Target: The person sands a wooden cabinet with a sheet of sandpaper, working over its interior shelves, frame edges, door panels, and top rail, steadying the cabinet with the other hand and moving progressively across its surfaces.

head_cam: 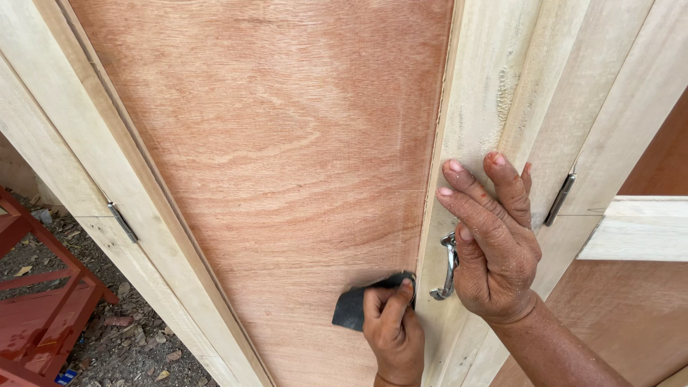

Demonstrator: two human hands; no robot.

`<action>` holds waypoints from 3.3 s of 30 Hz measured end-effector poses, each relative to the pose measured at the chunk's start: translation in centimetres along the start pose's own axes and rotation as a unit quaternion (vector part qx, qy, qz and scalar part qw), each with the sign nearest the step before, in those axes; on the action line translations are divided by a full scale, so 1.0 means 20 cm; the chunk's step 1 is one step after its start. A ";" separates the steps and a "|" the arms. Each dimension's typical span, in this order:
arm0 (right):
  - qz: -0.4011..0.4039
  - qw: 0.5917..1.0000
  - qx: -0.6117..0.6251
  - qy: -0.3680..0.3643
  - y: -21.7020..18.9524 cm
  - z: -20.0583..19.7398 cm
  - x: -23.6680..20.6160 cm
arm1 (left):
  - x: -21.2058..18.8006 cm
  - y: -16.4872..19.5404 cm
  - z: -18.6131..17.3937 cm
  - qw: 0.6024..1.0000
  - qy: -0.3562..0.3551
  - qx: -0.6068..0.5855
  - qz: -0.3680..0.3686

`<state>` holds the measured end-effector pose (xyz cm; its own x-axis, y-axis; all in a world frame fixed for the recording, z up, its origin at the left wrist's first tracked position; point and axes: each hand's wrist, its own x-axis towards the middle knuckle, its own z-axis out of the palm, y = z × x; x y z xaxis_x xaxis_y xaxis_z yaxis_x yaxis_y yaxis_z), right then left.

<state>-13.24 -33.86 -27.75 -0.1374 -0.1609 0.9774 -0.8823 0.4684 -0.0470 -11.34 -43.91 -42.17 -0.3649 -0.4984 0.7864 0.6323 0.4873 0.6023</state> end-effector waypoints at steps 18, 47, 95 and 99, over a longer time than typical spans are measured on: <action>-0.003 1.000 0.006 0.003 -0.01 0.00 0.00 | 0.20 0.11 0.00 0.999 -0.006 -0.042 0.017; -0.029 0.999 -0.027 0.002 0.01 0.01 -0.01 | 0.12 0.17 0.03 0.995 0.005 -0.091 0.041; -0.022 0.997 0.009 -0.074 0.05 -0.05 -0.01 | 0.11 0.07 -0.02 0.984 -0.039 -0.104 -0.141; -0.038 0.996 0.003 -0.074 0.06 -0.06 0.00 | 0.11 0.08 -0.06 0.990 -0.064 -0.065 -0.106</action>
<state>-13.73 -32.19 -27.65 -0.1344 -0.3230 0.9368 -0.8954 0.4445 0.0248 -10.34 -45.07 -39.73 -0.5775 -0.4797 0.6605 0.6124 0.2804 0.7391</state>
